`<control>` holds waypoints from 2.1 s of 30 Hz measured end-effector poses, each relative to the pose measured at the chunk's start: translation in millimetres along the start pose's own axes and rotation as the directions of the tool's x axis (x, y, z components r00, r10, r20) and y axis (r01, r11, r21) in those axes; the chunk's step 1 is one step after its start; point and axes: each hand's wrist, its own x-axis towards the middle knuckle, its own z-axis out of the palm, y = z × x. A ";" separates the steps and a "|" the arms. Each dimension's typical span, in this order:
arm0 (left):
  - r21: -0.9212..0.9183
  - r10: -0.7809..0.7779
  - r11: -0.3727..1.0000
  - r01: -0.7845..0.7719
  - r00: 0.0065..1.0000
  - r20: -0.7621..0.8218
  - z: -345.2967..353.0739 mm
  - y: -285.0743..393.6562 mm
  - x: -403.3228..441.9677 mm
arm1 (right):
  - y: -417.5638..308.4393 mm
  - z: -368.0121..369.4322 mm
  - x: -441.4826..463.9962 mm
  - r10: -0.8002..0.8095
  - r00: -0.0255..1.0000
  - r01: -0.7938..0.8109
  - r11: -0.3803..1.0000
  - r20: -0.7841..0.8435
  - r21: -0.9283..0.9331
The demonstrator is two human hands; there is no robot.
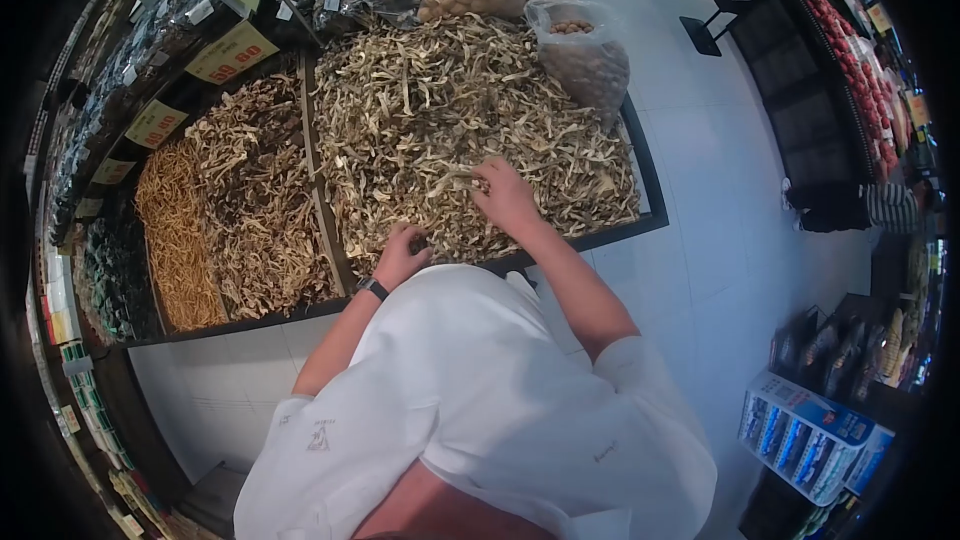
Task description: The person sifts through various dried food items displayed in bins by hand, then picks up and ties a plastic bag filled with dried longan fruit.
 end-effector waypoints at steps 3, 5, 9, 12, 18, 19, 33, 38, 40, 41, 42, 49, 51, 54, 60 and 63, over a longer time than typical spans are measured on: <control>-0.025 -0.032 0.999 0.033 0.999 0.004 -1.4 2.4 -1.2 | -7.6 -8.5 17.3 -0.035 0.999 0.038 0.993 -0.028 0.109; -0.038 -0.047 0.998 0.047 0.999 0.022 -2.4 4.6 -1.3 | -6.8 -8.7 31.2 -0.048 0.998 0.052 0.987 -0.027 0.151; -0.019 -0.033 0.999 0.034 0.999 0.011 0.4 -3.9 -1.3 | -14.1 -21.5 66.3 -0.024 1.000 0.025 0.969 -0.008 0.245; -0.052 -0.033 0.998 0.034 0.999 0.012 -0.4 -5.5 -2.4 | -26.9 -29.0 96.7 -0.031 0.998 0.042 0.964 -0.045 0.264; -0.069 -0.059 0.996 0.060 0.998 0.015 -1.1 -3.7 -2.4 | -50.5 -44.1 158.9 -0.042 0.980 0.091 0.965 -0.196 0.247; -0.056 -0.042 0.997 0.043 0.999 0.012 -0.2 -5.9 -2.3 | -46.2 -43.6 169.3 -0.012 0.982 0.062 0.963 -0.189 0.261; -0.043 0.003 0.999 -0.002 1.000 0.017 3.4 -13.5 0.7 | 51.5 -38.0 120.9 0.102 0.980 -0.065 0.975 -0.169 0.212; -0.020 0.037 0.999 -0.036 0.998 0.050 2.6 -2.3 4.0 | 72.7 -41.4 30.3 0.284 0.953 -0.250 0.935 -0.108 0.250; -0.011 0.035 0.999 -0.034 0.997 0.069 0.4 1.9 5.1 | 84.2 -34.2 -3.1 0.354 0.933 -0.328 0.912 -0.068 0.248; -0.005 0.033 0.999 -0.032 0.996 0.079 -0.3 4.5 5.7 | 89.7 -30.7 -19.8 0.382 0.922 -0.353 0.897 -0.066 0.265; -0.004 0.036 0.999 -0.036 0.994 0.099 -0.8 8.8 5.5 | 93.7 -29.3 -33.7 0.413 0.909 -0.380 0.881 -0.064 0.282; 0.154 0.084 0.983 -0.097 0.992 0.091 4.3 19.5 6.3 | 106.4 -19.4 -83.2 0.473 0.873 -0.443 0.871 -0.118 0.212; 0.172 0.079 0.980 -0.096 0.992 0.101 5.4 21.9 6.5 | 107.1 -19.3 -85.8 0.428 0.892 -0.411 0.902 -0.144 0.133; 0.183 0.076 0.978 -0.095 0.991 0.111 7.4 21.7 6.6 | 104.0 -19.0 -87.4 0.429 0.888 -0.417 0.903 -0.164 0.106; 0.198 0.083 0.975 -0.103 0.991 0.108 11.1 8.7 2.3 | 101.9 -35.6 -71.5 0.411 0.888 -0.421 0.907 -0.205 -0.003; 0.206 0.114 0.971 -0.118 0.993 0.028 14.4 2.4 -1.4 | 110.0 -47.3 -52.7 0.460 0.833 -0.520 0.841 -0.307 -0.152</control>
